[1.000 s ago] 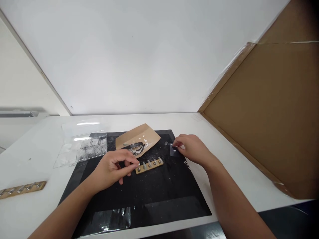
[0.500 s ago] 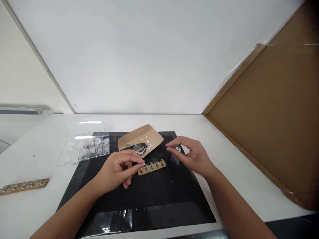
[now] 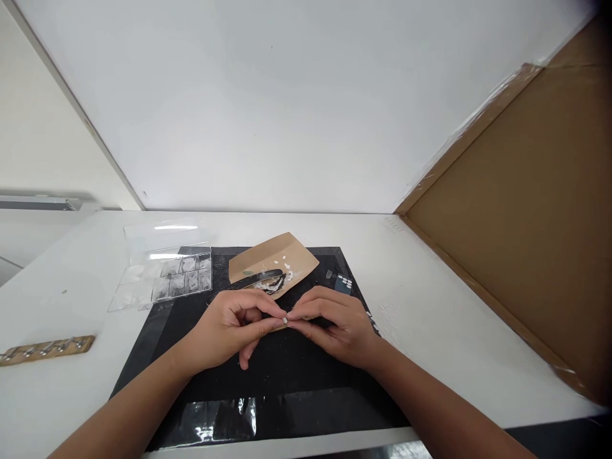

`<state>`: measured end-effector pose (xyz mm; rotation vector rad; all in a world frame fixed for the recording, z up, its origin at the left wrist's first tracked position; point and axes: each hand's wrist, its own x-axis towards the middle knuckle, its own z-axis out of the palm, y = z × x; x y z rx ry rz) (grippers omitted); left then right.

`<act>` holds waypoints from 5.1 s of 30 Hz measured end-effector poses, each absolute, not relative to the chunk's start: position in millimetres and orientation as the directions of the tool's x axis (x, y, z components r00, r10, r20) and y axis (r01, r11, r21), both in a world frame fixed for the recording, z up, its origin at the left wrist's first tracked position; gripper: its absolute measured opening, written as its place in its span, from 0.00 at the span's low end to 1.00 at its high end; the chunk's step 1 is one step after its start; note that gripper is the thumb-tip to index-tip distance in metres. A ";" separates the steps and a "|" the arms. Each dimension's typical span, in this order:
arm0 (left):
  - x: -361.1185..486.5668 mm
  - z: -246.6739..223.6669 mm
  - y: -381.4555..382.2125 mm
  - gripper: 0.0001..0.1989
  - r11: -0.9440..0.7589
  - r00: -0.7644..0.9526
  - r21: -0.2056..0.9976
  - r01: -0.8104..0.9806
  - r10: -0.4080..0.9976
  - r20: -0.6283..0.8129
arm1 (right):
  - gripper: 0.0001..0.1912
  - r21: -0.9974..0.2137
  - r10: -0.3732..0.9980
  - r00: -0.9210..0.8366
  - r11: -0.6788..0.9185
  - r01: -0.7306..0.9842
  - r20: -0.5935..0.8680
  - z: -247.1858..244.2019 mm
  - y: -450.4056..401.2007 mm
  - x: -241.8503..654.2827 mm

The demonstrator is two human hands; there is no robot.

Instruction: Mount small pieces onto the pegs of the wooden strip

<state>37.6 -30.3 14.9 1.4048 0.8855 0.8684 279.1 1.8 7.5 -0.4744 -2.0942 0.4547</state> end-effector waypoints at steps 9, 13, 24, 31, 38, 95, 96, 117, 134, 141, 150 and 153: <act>39.0 8.3 -28.2 0.13 0.038 0.416 0.998 0.051 0.908 -0.056 | 0.07 -0.361 0.393 -0.578 0.916 0.175 0.716 3.5 3.5 281.6; 37.0 11.8 -26.9 0.14 0.060 0.398 0.990 0.129 0.911 -0.107 | 0.06 -0.318 0.371 -0.615 0.927 0.199 0.696 3.3 3.4 280.7; 11.9 21.3 -22.5 0.11 -0.209 0.430 0.795 0.570 0.900 -0.071 | 0.03 -0.469 0.565 -0.685 0.809 0.353 0.459 -7.2 11.3 280.0; 22.7 13.3 -24.7 0.11 -0.209 0.389 0.802 0.559 0.921 -0.031 | 0.05 -0.429 0.572 -0.704 0.810 0.401 0.421 -4.9 6.1 274.2; 34.1 -0.3 -30.4 0.07 -0.366 0.429 0.716 0.595 0.898 0.102 | 0.04 -0.500 0.586 -0.704 0.785 0.367 0.402 -7.3 7.9 276.3; 56.8 -3.3 -38.4 0.12 0.001 0.169 0.855 0.518 0.980 -0.104 | 0.05 -0.366 0.523 -0.760 0.843 0.395 0.385 2.8 5.9 279.4; 56.7 -3.4 -38.6 0.11 0.001 0.169 0.854 0.520 0.980 -0.104 | 0.05 -0.365 0.520 -0.761 0.845 0.391 0.389 2.8 5.8 279.5; 57.0 -3.4 -39.0 0.09 0.011 0.166 0.864 0.504 0.980 -0.109 | 0.05 -0.334 0.490 -0.791 0.863 0.380 0.366 3.7 7.8 280.2; 56.7 -2.6 -39.5 0.11 0.029 0.167 0.864 0.503 0.977 -0.130 | 0.07 -0.368 0.533 -0.741 0.839 0.400 0.409 0.4 9.2 279.4; 57.1 -2.8 -39.6 0.11 0.037 0.169 0.865 0.500 0.976 -0.139 | 0.07 -0.386 0.547 -0.739 0.828 0.407 0.393 -1.9 11.3 278.8; 56.8 -4.0 -39.1 0.12 0.056 0.163 0.867 0.495 0.974 -0.155 | 0.08 -0.408 0.562 -0.756 0.810 0.421 0.336 1.8 10.3 279.6; 57.0 -3.3 -38.5 0.11 0.054 0.159 0.863 0.503 0.975 -0.154 | 0.08 -0.411 0.565 -0.760 0.806 0.426 0.321 4.5 9.6 279.1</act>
